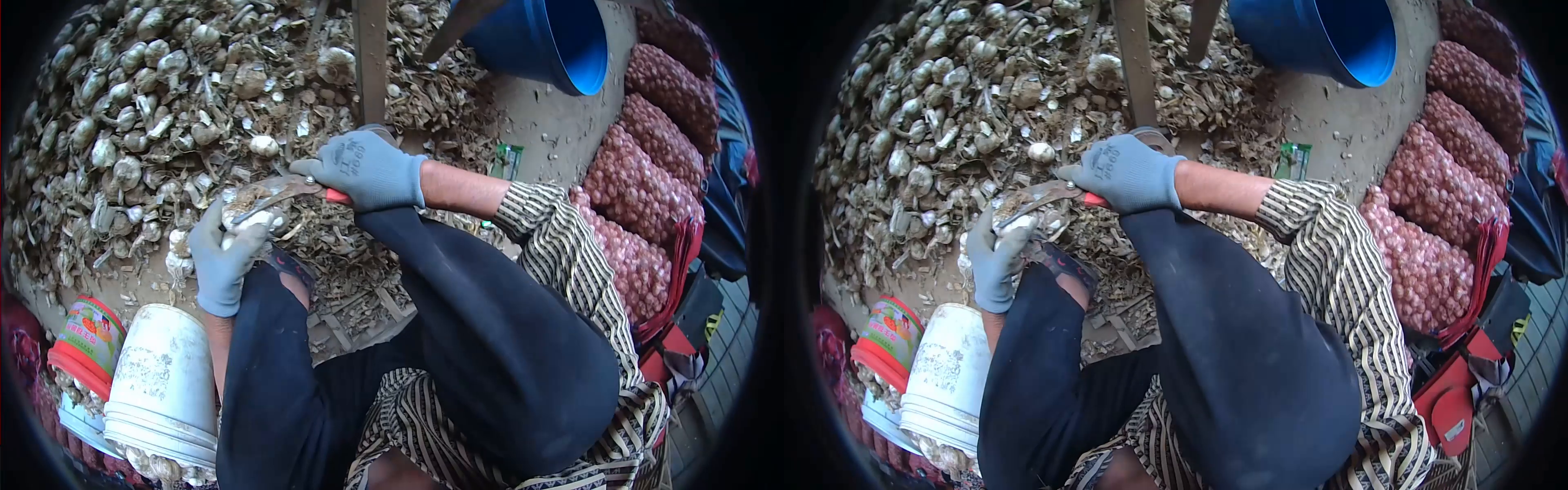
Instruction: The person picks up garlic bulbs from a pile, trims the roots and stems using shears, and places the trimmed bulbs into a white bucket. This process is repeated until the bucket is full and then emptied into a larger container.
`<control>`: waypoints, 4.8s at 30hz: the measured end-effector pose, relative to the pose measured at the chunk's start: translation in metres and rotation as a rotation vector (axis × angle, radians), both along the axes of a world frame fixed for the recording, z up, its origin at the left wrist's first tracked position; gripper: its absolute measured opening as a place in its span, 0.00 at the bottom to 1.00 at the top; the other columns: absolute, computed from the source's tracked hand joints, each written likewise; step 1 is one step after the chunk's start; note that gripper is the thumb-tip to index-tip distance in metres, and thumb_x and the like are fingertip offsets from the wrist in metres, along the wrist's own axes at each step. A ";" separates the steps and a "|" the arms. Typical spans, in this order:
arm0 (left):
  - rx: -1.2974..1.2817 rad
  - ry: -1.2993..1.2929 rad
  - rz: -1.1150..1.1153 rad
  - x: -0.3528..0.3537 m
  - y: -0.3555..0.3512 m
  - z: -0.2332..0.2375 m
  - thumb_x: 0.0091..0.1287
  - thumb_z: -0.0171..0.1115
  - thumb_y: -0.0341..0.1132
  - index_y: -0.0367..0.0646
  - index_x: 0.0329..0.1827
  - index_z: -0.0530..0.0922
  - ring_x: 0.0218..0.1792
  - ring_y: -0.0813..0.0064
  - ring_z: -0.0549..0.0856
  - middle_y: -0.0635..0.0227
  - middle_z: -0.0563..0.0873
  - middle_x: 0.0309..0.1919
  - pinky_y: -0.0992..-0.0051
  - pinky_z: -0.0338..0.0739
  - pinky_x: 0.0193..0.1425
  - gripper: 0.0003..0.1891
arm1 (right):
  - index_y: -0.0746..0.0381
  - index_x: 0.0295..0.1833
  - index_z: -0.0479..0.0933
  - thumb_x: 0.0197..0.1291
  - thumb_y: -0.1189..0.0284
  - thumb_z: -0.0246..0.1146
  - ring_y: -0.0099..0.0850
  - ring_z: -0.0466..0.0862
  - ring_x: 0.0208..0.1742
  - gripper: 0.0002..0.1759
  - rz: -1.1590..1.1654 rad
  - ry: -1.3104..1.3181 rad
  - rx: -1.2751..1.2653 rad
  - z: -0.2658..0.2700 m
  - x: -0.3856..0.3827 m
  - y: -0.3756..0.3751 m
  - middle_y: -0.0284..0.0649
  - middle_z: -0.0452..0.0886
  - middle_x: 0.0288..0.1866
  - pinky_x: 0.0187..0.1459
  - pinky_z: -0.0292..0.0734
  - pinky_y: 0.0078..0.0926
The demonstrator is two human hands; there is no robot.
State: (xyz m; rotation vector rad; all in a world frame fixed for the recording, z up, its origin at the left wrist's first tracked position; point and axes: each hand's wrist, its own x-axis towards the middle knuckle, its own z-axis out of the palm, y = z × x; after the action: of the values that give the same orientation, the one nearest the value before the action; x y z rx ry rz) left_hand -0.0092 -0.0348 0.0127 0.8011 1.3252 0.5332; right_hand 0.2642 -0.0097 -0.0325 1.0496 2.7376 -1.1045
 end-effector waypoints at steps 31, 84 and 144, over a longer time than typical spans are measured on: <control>-0.094 -0.244 0.356 -0.015 -0.013 -0.044 0.67 0.71 0.33 0.38 0.60 0.82 0.41 0.78 0.88 0.64 0.90 0.44 0.76 0.83 0.47 0.19 | 0.54 0.66 0.77 0.67 0.59 0.65 0.50 0.87 0.38 0.24 -0.449 0.120 -0.316 -0.017 -0.033 -0.032 0.49 0.84 0.33 0.39 0.81 0.47; 0.352 1.883 0.613 -0.289 -0.259 0.213 0.79 0.58 0.38 0.33 0.63 0.78 0.57 0.70 0.81 0.64 0.82 0.59 0.67 0.77 0.62 0.18 | 0.65 0.63 0.78 0.77 0.66 0.59 0.21 0.77 0.27 0.18 -0.682 0.335 -0.901 -0.028 -0.036 -0.039 0.35 0.83 0.30 0.29 0.70 0.23; 0.137 -0.936 0.789 -0.024 -0.047 -0.045 0.75 0.43 0.26 0.37 0.75 0.68 0.54 0.57 0.88 0.53 0.82 0.61 0.58 0.91 0.53 0.25 | 0.58 0.74 0.69 0.55 0.63 0.72 0.44 0.82 0.43 0.40 -0.100 -0.083 0.184 0.044 -0.065 0.010 0.44 0.81 0.40 0.45 0.75 0.44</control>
State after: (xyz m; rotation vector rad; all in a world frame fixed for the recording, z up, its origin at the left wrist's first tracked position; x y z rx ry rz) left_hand -0.0330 -0.0821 -0.0323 0.0274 0.6659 1.4256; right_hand 0.1995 0.0008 0.0120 1.2359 2.7902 -0.8089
